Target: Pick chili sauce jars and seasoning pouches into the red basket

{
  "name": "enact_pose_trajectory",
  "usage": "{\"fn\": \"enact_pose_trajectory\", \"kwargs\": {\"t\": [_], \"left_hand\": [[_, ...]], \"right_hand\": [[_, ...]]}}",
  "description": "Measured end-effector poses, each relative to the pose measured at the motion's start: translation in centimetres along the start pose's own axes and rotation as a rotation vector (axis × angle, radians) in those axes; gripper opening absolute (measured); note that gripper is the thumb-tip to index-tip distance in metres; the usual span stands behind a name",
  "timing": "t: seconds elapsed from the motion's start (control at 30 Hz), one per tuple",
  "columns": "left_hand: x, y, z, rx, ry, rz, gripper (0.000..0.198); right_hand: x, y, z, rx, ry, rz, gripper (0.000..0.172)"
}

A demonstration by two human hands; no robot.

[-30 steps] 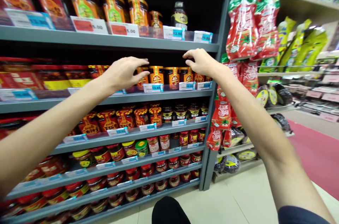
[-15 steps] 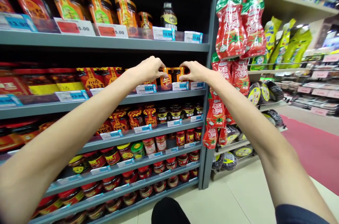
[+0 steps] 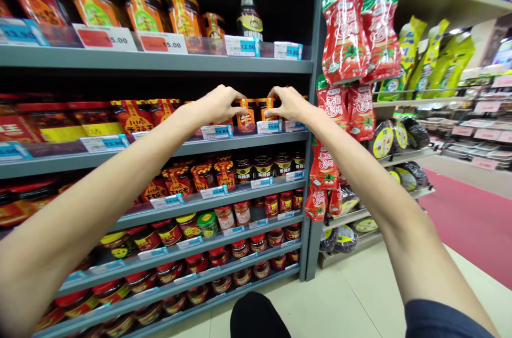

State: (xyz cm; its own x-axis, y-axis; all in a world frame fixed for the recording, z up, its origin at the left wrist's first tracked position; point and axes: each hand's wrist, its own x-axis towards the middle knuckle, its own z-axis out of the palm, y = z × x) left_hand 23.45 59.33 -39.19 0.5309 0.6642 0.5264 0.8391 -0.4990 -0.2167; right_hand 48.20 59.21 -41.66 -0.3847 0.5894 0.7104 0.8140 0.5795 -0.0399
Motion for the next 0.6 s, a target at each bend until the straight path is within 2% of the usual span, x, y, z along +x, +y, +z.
{"fn": "enact_pose_trajectory", "kwargs": {"t": [0.1,0.2,0.27,0.4,0.6], "left_hand": [[0.1,0.8,-0.1,-0.024,0.046,0.029,0.046],[1.0,2.8,0.3,-0.081,0.171,0.081,0.049],[1.9,4.3,0.8,-0.092,0.193,0.043,0.051],[3.9,5.8,1.6,-0.097,0.095,-0.085,0.052],[4.0,5.0,1.1,-0.091,-0.008,-0.016,0.037]], "right_hand": [[-0.2,0.7,-0.7,0.006,-0.003,-0.023,0.057],[0.0,2.0,-1.7,-0.099,-0.047,0.000,0.054],[0.3,2.7,-2.1,-0.197,-0.101,0.055,0.053],[0.9,3.2,-2.5,-0.258,-0.136,0.091,0.041],[0.7,3.0,-3.3,-0.175,-0.166,0.043,0.049]]}}
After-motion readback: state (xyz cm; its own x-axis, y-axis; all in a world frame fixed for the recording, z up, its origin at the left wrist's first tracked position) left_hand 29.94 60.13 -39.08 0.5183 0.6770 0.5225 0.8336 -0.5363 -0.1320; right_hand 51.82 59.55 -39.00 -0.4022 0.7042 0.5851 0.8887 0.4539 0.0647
